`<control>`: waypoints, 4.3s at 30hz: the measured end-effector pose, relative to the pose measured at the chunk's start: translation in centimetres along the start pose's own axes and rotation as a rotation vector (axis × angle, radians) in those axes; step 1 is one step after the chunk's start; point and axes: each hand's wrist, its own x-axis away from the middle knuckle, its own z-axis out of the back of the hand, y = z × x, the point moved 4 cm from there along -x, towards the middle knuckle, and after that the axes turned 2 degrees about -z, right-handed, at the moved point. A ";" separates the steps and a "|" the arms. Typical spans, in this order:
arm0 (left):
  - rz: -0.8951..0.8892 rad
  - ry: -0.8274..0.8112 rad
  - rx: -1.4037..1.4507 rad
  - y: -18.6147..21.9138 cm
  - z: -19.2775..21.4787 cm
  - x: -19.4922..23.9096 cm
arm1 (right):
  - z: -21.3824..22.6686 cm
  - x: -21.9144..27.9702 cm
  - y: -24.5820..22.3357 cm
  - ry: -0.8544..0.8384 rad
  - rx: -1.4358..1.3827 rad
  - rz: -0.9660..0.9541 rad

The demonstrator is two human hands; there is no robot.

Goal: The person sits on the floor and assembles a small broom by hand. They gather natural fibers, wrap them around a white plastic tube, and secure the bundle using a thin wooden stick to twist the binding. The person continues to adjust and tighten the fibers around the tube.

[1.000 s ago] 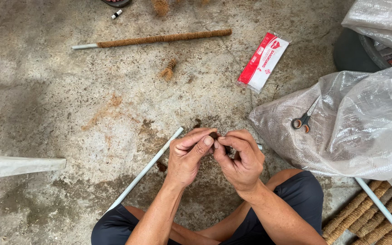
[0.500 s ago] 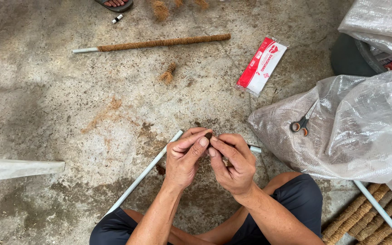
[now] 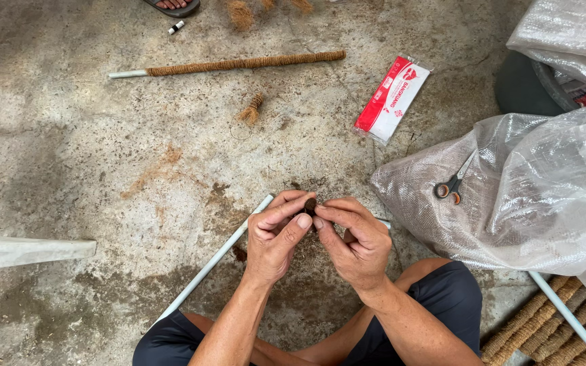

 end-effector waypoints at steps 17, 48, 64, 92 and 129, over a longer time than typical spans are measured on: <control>0.005 -0.021 -0.231 0.2 0.4 0.2 | 0.3 0.8 0.3 0.032 -0.103 0.045; 0.072 -0.101 -0.057 0.2 -0.2 0.0 | 1.6 -1.1 2.4 -0.181 -0.525 -0.161; 0.158 -0.119 0.050 0.3 -0.9 -0.2 | 2.3 -1.6 -1.3 -0.288 0.012 0.246; 0.041 -0.046 -0.236 0.2 -0.8 0.4 | 1.8 -3.0 -3.9 -0.205 0.196 0.123; 0.128 -0.161 0.319 3.1 2.4 2.7 | -3.4 -3.7 -14.9 -0.872 0.700 0.494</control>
